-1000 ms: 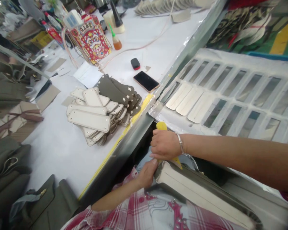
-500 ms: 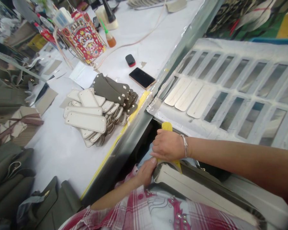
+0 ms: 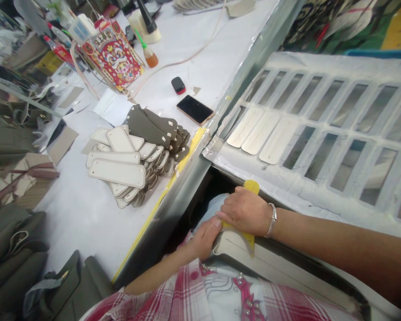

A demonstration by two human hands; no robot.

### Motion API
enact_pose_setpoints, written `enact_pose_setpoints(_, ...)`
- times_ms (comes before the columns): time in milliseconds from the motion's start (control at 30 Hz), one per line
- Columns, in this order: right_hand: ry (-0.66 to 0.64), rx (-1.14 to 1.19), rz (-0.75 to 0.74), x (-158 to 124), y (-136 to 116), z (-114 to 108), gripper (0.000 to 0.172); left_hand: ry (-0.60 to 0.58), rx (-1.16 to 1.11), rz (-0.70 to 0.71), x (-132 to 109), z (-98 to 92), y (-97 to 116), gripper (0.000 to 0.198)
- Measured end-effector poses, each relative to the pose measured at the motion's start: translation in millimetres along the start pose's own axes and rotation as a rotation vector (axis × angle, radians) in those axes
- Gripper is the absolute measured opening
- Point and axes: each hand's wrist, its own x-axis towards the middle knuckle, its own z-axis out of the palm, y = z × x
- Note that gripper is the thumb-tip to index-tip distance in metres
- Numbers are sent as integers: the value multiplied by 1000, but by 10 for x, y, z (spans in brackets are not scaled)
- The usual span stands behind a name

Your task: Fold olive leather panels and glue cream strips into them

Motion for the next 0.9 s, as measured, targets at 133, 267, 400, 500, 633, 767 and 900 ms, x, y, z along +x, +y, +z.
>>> enact_pose_setpoints(133, -41, -20, 115, -98, -61, -19, 45, -68, -36, 174, 48, 0, 123, 45)
enact_pose_setpoints(267, -36, -62, 216, -252, -179, -48, 44, -164, -100, 196, 50, -59, 174, 42)
enact_pose_setpoints(400, -71, -111, 318, -481, -298, -192, 43, -261, -381, 46, 69, -129, 60, 57)
enact_pose_setpoints(500, -96, -157, 415, -680, -373, -368, 44, -325, -518, -13, 127, -169, -10, 66)
enact_pose_setpoints(633, -116, -104, 701, -946, -518, -548, 48, -402, -351, 103, 174, -250, 54, 48)
enact_pose_setpoints(767, 3, 185, 809, -1211, -777, -579, 46, -431, -218, 151, 203, -316, 137, 41)
enact_pose_setpoints(900, 100, 509, 830, -1399, -1130, -518, 41, -387, -219, 128, 210, -325, 118, 33)
